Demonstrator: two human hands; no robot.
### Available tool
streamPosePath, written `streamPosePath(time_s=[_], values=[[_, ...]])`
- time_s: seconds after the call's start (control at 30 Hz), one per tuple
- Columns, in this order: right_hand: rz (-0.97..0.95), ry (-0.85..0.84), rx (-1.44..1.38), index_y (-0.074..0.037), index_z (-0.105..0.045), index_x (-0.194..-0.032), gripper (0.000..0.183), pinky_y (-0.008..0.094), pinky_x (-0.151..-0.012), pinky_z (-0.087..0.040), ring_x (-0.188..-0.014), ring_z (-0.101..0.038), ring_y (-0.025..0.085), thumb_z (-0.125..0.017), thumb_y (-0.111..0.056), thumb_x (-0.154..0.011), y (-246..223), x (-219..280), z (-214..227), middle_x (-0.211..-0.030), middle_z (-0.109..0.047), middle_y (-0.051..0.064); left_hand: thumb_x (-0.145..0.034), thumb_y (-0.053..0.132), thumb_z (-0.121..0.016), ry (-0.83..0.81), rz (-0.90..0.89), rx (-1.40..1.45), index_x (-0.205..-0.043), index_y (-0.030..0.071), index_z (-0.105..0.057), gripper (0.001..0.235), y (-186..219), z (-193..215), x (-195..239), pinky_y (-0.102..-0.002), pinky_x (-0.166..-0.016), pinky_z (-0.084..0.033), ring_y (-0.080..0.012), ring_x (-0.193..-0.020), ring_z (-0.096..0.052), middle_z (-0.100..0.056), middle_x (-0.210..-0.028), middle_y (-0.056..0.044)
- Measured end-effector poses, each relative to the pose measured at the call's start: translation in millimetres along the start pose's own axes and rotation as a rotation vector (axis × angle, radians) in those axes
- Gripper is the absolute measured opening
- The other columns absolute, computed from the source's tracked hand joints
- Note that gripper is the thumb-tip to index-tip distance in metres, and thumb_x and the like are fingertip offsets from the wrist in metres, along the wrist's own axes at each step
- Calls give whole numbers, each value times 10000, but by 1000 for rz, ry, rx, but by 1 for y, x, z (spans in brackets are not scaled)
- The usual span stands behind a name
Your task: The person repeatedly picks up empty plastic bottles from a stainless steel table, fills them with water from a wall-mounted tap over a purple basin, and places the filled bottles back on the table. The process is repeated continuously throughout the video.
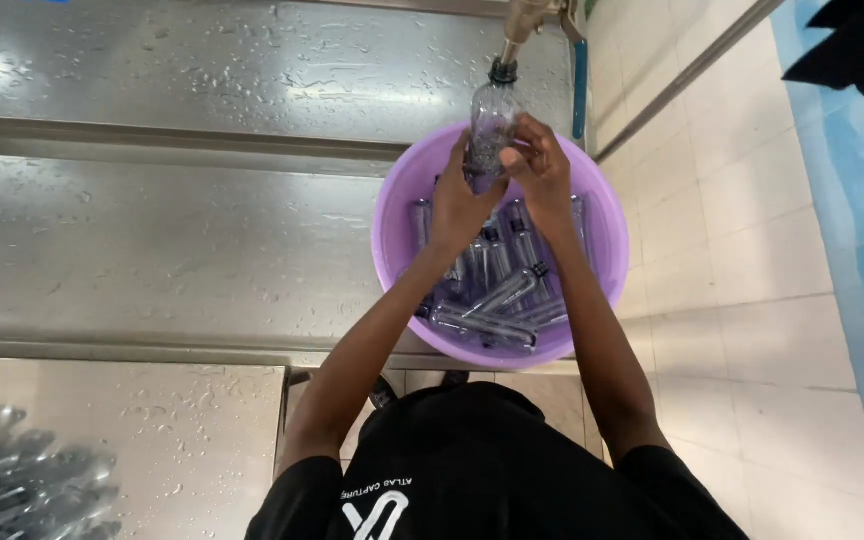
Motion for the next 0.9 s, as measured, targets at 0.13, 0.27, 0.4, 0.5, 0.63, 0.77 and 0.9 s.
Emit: streamPosePath(time_s=[0.13,0.27,0.4,0.5,0.63,0.77,0.9], values=[[-112,-16,281,-203,-712,-1413,366,400,-955,-576,-1046,-666,193,-554,-167,-1085,92,-15,23,-1166,-745,62,-981,309,-812,21,-40,-35,-1698,37,-386,877,-35,-2,-14,-682,-1121,-522,-494,-1384,-626,-622,-1493,-293],[-152,-9,192,-205,-695,-1396,346,388,-925,-570,-1031,-663,187,-589,-192,-1067,113,-13,16,-1164,-740,56,-895,436,-872,71,-3,-64,-1704,66,-386,1013,-16,5,-17,-691,-1131,-526,-518,-1345,-651,-633,-1485,-308],[-281,33,78,-209,-655,-1359,334,361,-856,-558,-999,-656,173,-669,-248,-1027,120,7,17,-1160,-729,41,-924,374,-825,53,21,-2,-1718,35,-341,990,-2,7,-4,-718,-1163,-468,-569,-1415,-570,-601,-1496,-353],[-340,66,12,-212,-629,-1334,353,343,-810,-550,-978,-651,163,-722,-286,-1001,122,8,19,-1158,-722,31,-916,373,-828,70,13,1,-1706,27,-363,980,-9,4,-10,-725,-1154,-470,-578,-1411,-570,-609,-1482,-362],[-435,132,-97,-217,-589,-1296,416,316,-741,-537,-946,-644,149,-801,-342,-960,127,14,19,-1154,-712,16,-875,304,-845,70,19,-8,-1695,54,-407,962,0,6,-5,-710,-1156,-479,-563,-1403,-588,-636,-1469,-344],[-486,183,-179,-220,-562,-1271,473,298,-695,-529,-924,-639,140,-854,-379,-934,153,29,34,-1152,-705,6,-875,383,-889,29,8,-8,-1672,54,-443,971,-40,6,-23,-661,-1164,-503,-521,-1383,-614,-669,-1424,-288],[-613,253,-512,-113,-690,-1233,335,398,-883,-649,-1048,-757,251,-801,-340,-1014,164,53,86,-1109,-734,120,-840,419,-915,42,13,-45,-1648,74,-481,980,-58,9,-32,-622,-1170,-522,-479,-1353,-654,-697,-1403,-265]])
Point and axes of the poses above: each hand's wrist, its own x-axis away from the middle knuckle, its own z-axis out of the back of the hand, y = z × x, the point moved 2 cm from there along -x, towards the middle knuckle
